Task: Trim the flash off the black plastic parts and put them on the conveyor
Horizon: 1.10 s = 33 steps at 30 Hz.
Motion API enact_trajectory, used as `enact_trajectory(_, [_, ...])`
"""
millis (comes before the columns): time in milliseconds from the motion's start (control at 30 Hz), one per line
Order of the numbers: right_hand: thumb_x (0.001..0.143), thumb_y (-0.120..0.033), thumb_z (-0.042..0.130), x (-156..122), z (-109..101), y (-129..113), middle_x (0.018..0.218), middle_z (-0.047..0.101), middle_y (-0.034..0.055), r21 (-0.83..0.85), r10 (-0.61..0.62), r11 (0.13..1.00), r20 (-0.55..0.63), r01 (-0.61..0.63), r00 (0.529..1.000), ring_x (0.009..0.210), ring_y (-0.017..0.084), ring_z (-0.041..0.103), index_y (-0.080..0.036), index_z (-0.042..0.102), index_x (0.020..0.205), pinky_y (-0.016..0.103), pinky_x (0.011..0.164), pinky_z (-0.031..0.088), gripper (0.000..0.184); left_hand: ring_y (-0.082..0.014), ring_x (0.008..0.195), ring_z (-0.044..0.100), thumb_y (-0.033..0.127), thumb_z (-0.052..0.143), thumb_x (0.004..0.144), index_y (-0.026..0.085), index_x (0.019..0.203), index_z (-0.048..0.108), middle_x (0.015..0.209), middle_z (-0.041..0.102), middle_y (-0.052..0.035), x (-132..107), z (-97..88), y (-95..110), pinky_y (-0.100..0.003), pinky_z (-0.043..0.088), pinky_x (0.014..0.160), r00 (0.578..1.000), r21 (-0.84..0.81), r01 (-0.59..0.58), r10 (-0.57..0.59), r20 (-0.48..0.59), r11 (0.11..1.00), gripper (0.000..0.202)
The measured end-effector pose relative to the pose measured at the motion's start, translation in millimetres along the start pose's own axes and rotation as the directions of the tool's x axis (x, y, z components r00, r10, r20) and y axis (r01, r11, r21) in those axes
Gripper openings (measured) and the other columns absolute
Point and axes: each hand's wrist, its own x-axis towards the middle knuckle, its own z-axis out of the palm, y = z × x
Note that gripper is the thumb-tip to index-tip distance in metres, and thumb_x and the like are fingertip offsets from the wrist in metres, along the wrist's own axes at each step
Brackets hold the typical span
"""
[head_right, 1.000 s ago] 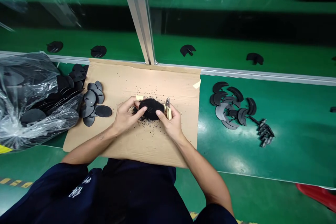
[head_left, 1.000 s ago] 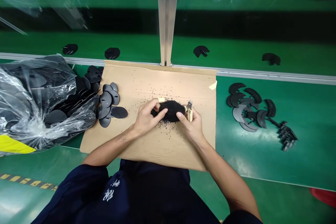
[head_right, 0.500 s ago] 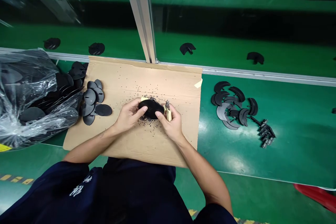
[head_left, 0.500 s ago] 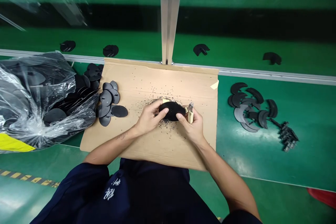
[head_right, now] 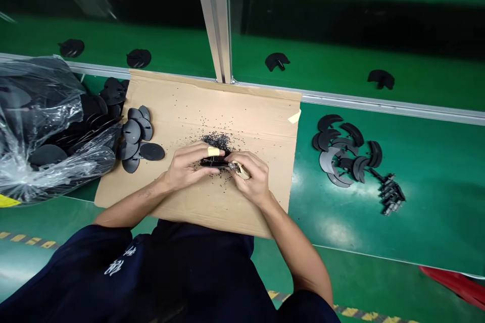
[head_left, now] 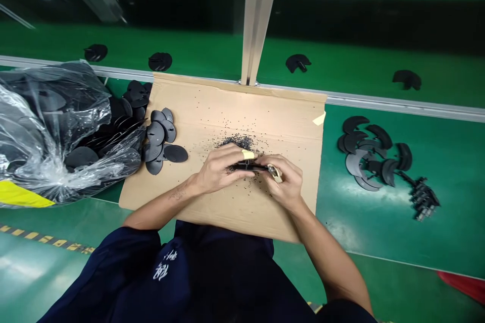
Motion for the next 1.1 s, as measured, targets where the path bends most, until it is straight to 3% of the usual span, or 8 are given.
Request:
enact_trajectory(167, [0.089,-0.018,0.068,-3,4,0,0.093,0.079,0.0057,0.032,-0.03,0.999,-0.014,0.031,0.999,0.086,0.022,0.076,-0.025,0.072,0.098,0.038,0.078,0.064,0.012,-0.0172,0.092,0.072,0.026,0.069,0.097,0.022,0.126,0.068,0.104,0.079,-0.0065,3,-1.0,4,-0.035,0.06,0.079,0.998,-0.061,-0.049,0.046,-0.053,0.997,0.029])
enact_trajectory(333, [0.088,-0.016,0.068,-2,5,-2,0.092,0.08,0.006,0.026,-0.028,0.999,0.003,0.028,1.0,0.083,0.021,0.077,-0.023,0.072,0.097,0.035,0.076,0.065,0.012,-0.015,0.083,0.073,0.022,0.08,0.089,0.021,0.121,0.071,0.093,0.08,-0.0032,4,0.6,5,-0.03,0.059,0.074,0.981,-0.072,-0.128,0.115,-0.156,0.989,0.033])
enact_trajectory(467, [0.087,-0.011,0.07,1,5,-4,0.091,0.078,0.0049,0.045,-0.081,0.996,-0.008,0.082,0.997,0.084,0.02,0.076,-0.023,0.07,0.098,0.033,0.076,0.064,0.017,-0.0153,0.084,0.074,0.023,0.073,0.095,0.021,0.126,0.07,0.096,0.081,-0.0051,4,0.8,3,-0.032,0.06,0.075,0.983,-0.08,-0.134,0.122,-0.138,0.988,0.032])
enact_trajectory(567, [0.088,-0.01,0.07,2,6,-4,0.09,0.078,0.0045,0.061,-0.079,0.995,0.006,0.078,0.997,0.083,0.018,0.076,-0.023,0.069,0.097,0.031,0.075,0.063,0.016,-0.0149,0.081,0.074,0.023,0.078,0.091,0.021,0.122,0.072,0.091,0.081,-0.0036,3,0.4,4,-0.031,0.06,0.073,0.981,-0.073,-0.128,0.116,-0.154,0.989,0.032])
enact_trajectory(800, [0.09,-0.017,0.072,1,7,-6,0.088,0.078,0.0036,0.099,-0.002,0.995,0.007,0.001,1.0,0.081,0.018,0.076,-0.023,0.069,0.093,0.032,0.076,0.063,0.007,-0.0159,0.084,0.073,0.029,0.076,0.093,0.021,0.122,0.072,0.094,0.08,-0.0049,3,-3.4,3,-0.032,0.06,0.076,0.993,-0.092,-0.089,0.082,-0.08,0.992,0.03])
enact_trajectory(1000, [0.091,-0.029,0.074,3,7,-8,0.091,0.078,0.0037,0.21,0.102,0.972,0.031,-0.106,0.994,0.086,0.018,0.076,-0.023,0.068,0.091,0.032,0.08,0.063,0.008,-0.0177,0.094,0.073,0.035,0.078,0.091,0.02,0.115,0.074,0.103,0.08,-0.0079,0,-4.8,3,-0.034,0.061,0.085,0.991,-0.291,0.122,-0.131,-0.009,0.949,0.029])
enact_trajectory(1100, [0.091,-0.037,0.074,4,5,-10,0.089,0.077,0.0035,0.278,0.149,0.946,0.075,-0.164,0.986,0.083,0.018,0.075,-0.023,0.068,0.089,0.031,0.079,0.062,0.016,-0.019,0.093,0.073,0.053,0.071,0.092,0.019,0.109,0.076,0.099,0.079,-0.0088,0,-8.1,2,-0.035,0.06,0.086,0.985,-0.45,0.168,-0.162,0.052,0.877,0.038])
